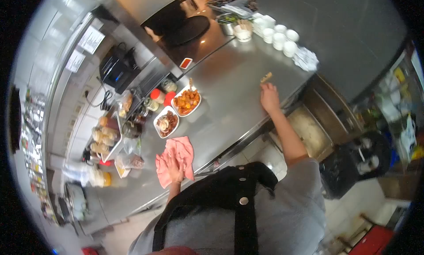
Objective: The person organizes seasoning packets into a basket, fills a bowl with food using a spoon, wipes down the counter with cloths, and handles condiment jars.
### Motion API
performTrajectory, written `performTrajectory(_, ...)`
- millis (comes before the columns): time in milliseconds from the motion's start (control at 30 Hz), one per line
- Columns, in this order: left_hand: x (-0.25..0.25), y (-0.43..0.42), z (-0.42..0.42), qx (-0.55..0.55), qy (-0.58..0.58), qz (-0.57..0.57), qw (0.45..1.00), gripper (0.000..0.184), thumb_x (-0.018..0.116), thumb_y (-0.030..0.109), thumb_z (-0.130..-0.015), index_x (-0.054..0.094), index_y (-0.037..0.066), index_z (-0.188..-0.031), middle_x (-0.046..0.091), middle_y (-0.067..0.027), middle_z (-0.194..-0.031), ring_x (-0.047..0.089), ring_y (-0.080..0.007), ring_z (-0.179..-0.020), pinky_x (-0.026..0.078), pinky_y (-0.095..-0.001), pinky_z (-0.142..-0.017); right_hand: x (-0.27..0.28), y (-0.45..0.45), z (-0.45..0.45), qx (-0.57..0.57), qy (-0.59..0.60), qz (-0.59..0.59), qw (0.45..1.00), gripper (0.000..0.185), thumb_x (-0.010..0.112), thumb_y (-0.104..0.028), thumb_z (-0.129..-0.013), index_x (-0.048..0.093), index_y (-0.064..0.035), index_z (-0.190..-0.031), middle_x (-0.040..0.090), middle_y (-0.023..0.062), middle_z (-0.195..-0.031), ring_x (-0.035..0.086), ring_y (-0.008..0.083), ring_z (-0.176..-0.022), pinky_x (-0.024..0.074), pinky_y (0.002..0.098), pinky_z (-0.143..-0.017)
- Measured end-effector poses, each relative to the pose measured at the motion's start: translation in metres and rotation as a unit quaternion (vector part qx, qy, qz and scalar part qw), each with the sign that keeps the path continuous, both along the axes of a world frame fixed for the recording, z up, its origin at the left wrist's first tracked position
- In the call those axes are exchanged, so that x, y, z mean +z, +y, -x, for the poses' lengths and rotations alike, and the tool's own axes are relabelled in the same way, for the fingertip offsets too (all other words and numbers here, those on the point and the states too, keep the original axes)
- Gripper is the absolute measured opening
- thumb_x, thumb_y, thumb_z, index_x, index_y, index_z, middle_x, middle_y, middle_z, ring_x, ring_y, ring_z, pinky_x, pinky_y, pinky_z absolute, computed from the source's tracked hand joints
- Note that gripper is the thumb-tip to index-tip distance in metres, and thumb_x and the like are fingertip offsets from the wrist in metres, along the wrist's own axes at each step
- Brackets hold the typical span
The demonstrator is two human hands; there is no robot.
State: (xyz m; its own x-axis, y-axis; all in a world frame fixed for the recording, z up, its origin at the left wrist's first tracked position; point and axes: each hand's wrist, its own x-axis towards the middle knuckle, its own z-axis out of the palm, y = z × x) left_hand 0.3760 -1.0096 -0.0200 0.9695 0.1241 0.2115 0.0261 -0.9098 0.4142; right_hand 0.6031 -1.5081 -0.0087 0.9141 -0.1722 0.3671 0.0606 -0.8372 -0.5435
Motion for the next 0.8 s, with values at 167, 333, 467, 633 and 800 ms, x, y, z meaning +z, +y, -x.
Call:
performTrajectory(167, 0.011, -0.041, 0.009, 0.027, 0.025, -0.063, 0.997, 0.084, 0.072, 0.048, -0.081, 0.038, 0.024, -0.154, 0.038, -0.0311, -0.15, 0.023, -0.0467, -0.147, 0.022, -0.0538, -0.119, -0.017, -0.014, -0.062, -0.059, -0.006, 0.114, 0.992, 0.03, 0.06, -0.012, -0.09, 0.066, -0.016, -0.119, 0.057, 0.0101, -0.126, 0.052, 0.0335, -0.118, 0.0453, 0.0477, -0.097)
performTrajectory(333, -0.003, -0.041, 0.003, 0.068, 0.003, 0.008, 0.998, 0.075, 0.072, 0.049, -0.082, 0.047, 0.024, -0.148, 0.046, -0.0308, -0.141, 0.03, -0.0483, -0.142, 0.02, -0.0588, -0.118, -0.009, 0.011, -0.058, -0.065, 0.075, 0.11, 0.989, 0.025, 0.063, -0.015, -0.089, 0.069, -0.0187, -0.113, 0.056, 0.0103, -0.12, 0.053, 0.0308, -0.115, 0.0436, 0.0481, -0.091)
performTrajectory(467, -0.003, -0.042, 0.004, 0.087, 0.003, -0.018, 0.996, 0.074, 0.07, 0.052, -0.082, 0.048, 0.025, -0.147, 0.047, -0.0269, -0.142, 0.028, -0.0436, -0.145, 0.018, -0.0623, -0.117, -0.014, 0.07, -0.037, -0.053, -0.039, 0.123, 0.99, 0.03, 0.066, -0.013, -0.086, 0.068, -0.0198, -0.114, 0.058, 0.0091, -0.115, 0.054, 0.0312, -0.111, 0.0435, 0.049, -0.091)
performTrajectory(633, 0.009, -0.042, 0.004, 0.08, 0.02, -0.054, 0.995, 0.076, 0.069, 0.055, -0.082, 0.046, 0.029, -0.149, 0.046, -0.0237, -0.145, 0.027, -0.042, -0.146, 0.016, -0.0632, -0.118, -0.019, 0.168, -0.018, 0.166, 0.091, -0.06, 0.98, 0.027, 0.061, -0.013, -0.093, 0.066, -0.0121, -0.12, 0.061, 0.0135, -0.119, 0.061, 0.0324, -0.108, 0.048, 0.0456, -0.092)
performTrajectory(800, 0.009, -0.041, 0.005, 0.084, 0.023, -0.032, 0.996, 0.076, 0.068, 0.058, -0.081, 0.045, 0.032, -0.149, 0.046, -0.0248, -0.144, 0.026, -0.0423, -0.147, 0.015, -0.066, -0.117, -0.013, 0.235, -0.04, 0.166, 0.325, -0.466, 0.806, 0.032, 0.047, -0.018, -0.104, 0.054, 0.0018, -0.129, 0.063, 0.0206, -0.12, 0.066, 0.0303, -0.103, 0.0551, 0.0367, -0.09)
